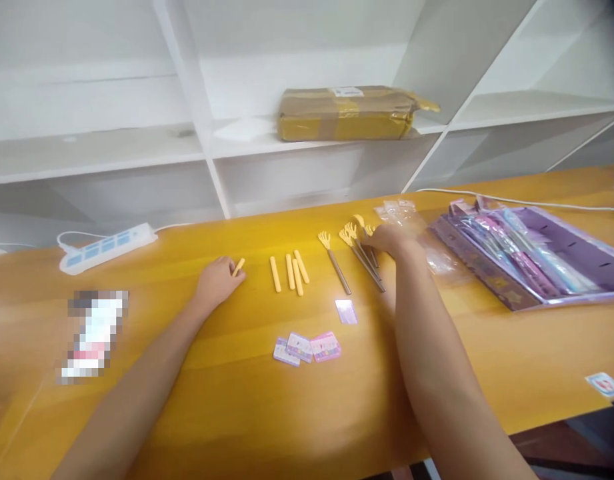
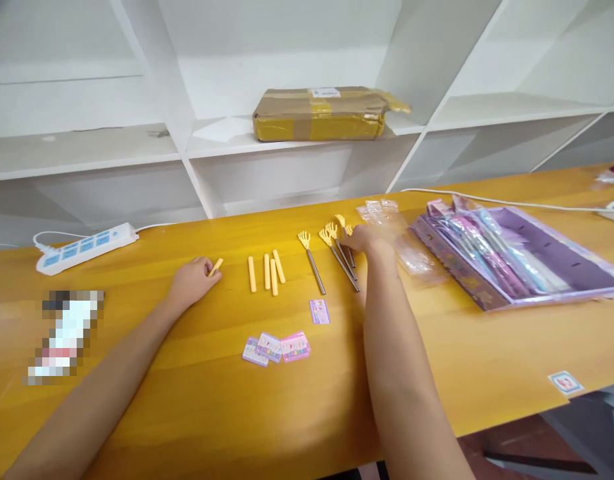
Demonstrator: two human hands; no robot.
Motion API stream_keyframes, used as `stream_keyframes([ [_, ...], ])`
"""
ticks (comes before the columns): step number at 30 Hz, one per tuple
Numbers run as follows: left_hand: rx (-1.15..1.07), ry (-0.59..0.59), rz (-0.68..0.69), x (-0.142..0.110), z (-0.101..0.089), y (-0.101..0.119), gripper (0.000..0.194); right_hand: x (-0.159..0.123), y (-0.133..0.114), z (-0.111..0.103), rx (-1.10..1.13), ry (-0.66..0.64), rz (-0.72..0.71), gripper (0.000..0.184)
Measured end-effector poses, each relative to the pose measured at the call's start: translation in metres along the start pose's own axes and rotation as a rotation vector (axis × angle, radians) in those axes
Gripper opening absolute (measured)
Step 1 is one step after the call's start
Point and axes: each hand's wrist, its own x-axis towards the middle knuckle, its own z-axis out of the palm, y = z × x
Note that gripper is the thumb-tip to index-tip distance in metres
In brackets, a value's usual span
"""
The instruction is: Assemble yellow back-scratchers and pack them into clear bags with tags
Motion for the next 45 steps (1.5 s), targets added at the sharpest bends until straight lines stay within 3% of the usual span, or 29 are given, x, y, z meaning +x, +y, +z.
stream_keyframes([
  [3, -0.080, 0.075, 0.029, 0.000, 0.003, -0.002, 0.020, -0.015, -0.008, -0.028, -0.024, 0.003, 0.019, 0.036],
  [5, -0.188, 0.119, 0.065, -0.001, 0.004, -0.001, 0.015, -0.031, -0.021, -0.051, 0.065, 0.165, -0.020, 0.031],
  [8, -0.409, 0.129, 0.142, -0.003, 0.007, 0.002, 0.011, -0.060, -0.054, -0.077, 0.442, 0.493, -0.183, 0.028],
  [10, -0.520, 0.074, 0.211, -0.005, 0.009, 0.003, 0.010, -0.079, -0.084, -0.084, 0.755, 0.558, -0.343, 0.029],
  [13, -0.518, 0.007, 0.304, -0.008, 0.011, 0.005, 0.006, -0.099, -0.131, -0.076, 1.161, 0.398, -0.536, 0.030],
  [15, -0.461, -0.001, 0.324, -0.009, 0.011, 0.007, 0.003, -0.105, -0.157, -0.063, 1.332, 0.248, -0.585, 0.031],
  [19, -0.401, -0.060, 0.307, -0.011, 0.011, 0.013, 0.013, -0.108, -0.190, -0.038, 1.423, 0.093, -0.574, 0.039],
  [23, -0.389, -0.070, 0.266, -0.009, 0.015, 0.015, 0.027, -0.108, -0.198, -0.028, 1.411, 0.058, -0.566, 0.041],
  [30, -0.421, -0.013, 0.229, -0.006, 0.017, 0.016, 0.040, -0.111, -0.197, -0.029, 1.379, 0.043, -0.599, 0.039],
  [45, -0.426, -0.021, 0.224, -0.008, 0.015, 0.020, 0.039, -0.126, -0.202, -0.023, 1.293, 0.101, -0.737, 0.047],
])
